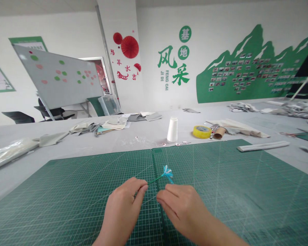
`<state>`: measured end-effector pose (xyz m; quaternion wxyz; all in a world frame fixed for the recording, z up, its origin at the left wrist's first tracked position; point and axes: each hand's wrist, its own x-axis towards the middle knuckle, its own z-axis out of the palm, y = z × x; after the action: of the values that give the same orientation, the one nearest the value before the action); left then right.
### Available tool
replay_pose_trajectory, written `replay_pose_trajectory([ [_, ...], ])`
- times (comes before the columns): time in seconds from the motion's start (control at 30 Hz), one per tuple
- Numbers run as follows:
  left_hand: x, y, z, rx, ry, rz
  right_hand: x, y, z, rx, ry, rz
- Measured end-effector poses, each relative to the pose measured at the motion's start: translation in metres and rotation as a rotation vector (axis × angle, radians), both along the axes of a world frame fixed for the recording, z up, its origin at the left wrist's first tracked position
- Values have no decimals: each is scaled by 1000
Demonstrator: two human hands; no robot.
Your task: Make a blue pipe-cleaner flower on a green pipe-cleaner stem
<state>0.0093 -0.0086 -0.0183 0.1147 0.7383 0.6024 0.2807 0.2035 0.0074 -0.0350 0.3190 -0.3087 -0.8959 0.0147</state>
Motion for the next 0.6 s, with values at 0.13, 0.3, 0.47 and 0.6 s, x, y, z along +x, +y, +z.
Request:
replay_pose_trajectory([
  [0.13,-1,0,-3,30,-51,2,-2,1,-5,-35,1,-23],
  [0.3,0,1,-3,53,-84,-2,-5,3,-8,-72,22,-57],
  [0.47,1,1,0,41,-143,-9,-6,4,-10,-109,29,-83],
  [0.6,1,2,2,-52,-285,-30,-7,3,-12,-126,-9,-100],
])
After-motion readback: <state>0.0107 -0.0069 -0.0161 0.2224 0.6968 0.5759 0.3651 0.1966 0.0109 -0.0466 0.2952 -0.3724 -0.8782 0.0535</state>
